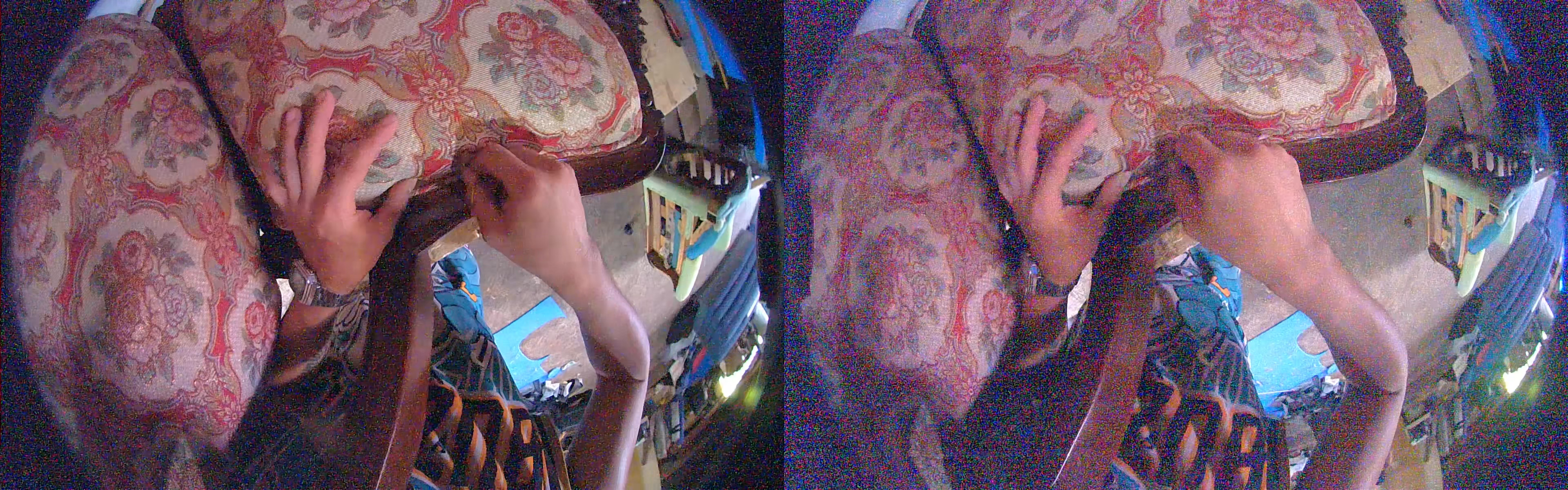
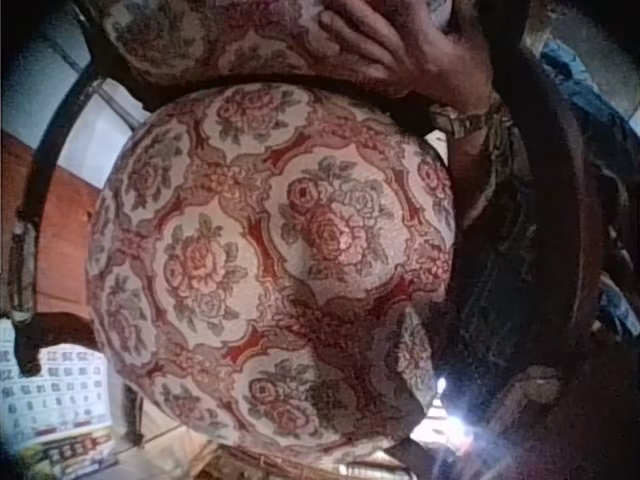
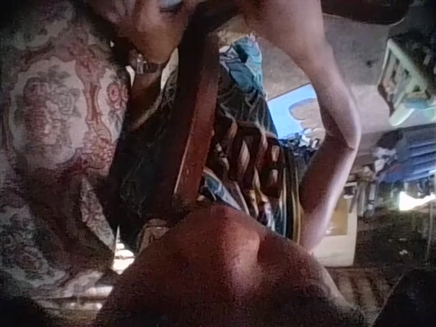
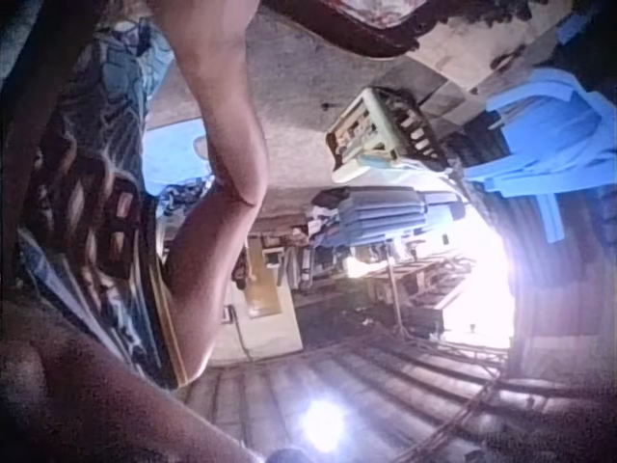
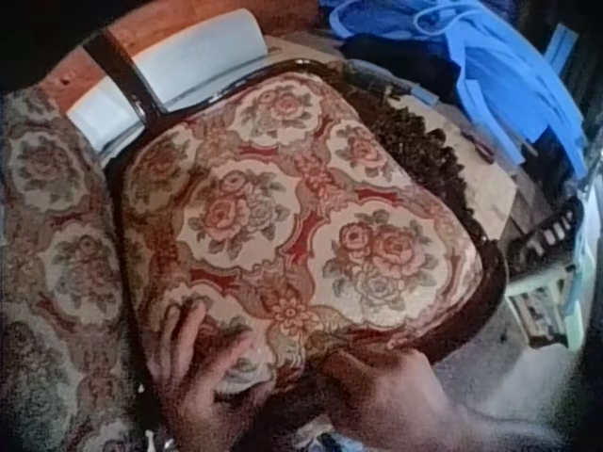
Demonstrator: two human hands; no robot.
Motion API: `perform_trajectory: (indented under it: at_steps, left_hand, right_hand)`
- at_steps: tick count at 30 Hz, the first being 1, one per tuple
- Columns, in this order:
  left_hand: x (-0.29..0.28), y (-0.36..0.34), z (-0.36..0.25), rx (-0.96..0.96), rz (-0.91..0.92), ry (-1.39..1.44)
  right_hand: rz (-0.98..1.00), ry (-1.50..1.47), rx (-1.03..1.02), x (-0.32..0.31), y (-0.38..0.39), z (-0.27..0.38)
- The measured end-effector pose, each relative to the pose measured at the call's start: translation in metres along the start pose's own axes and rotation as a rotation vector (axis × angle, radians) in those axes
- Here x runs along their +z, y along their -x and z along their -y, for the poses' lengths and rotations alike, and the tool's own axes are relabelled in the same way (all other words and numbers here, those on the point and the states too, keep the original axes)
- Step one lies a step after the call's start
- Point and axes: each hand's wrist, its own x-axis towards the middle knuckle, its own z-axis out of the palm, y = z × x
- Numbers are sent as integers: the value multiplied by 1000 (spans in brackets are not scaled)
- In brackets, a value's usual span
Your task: Sewing the trim and fabric onto an ornate wooden chair as part of a reupholstery project.
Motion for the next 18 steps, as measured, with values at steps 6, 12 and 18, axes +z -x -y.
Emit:
perform_trajectory:
  at_steps: [6,12,18]
  left_hand:
    - [0,-1,-2,-20,-5,-13]
    - [2,0,-4,-46,-26,76]
    - [1,2,-4,-39,-20,51]
  right_hand:
    - [-211,-43,-114,8,7,-2]
    - [-240,20,-187,13,11,-8]
    - [-191,11,-10,9,17,-2]
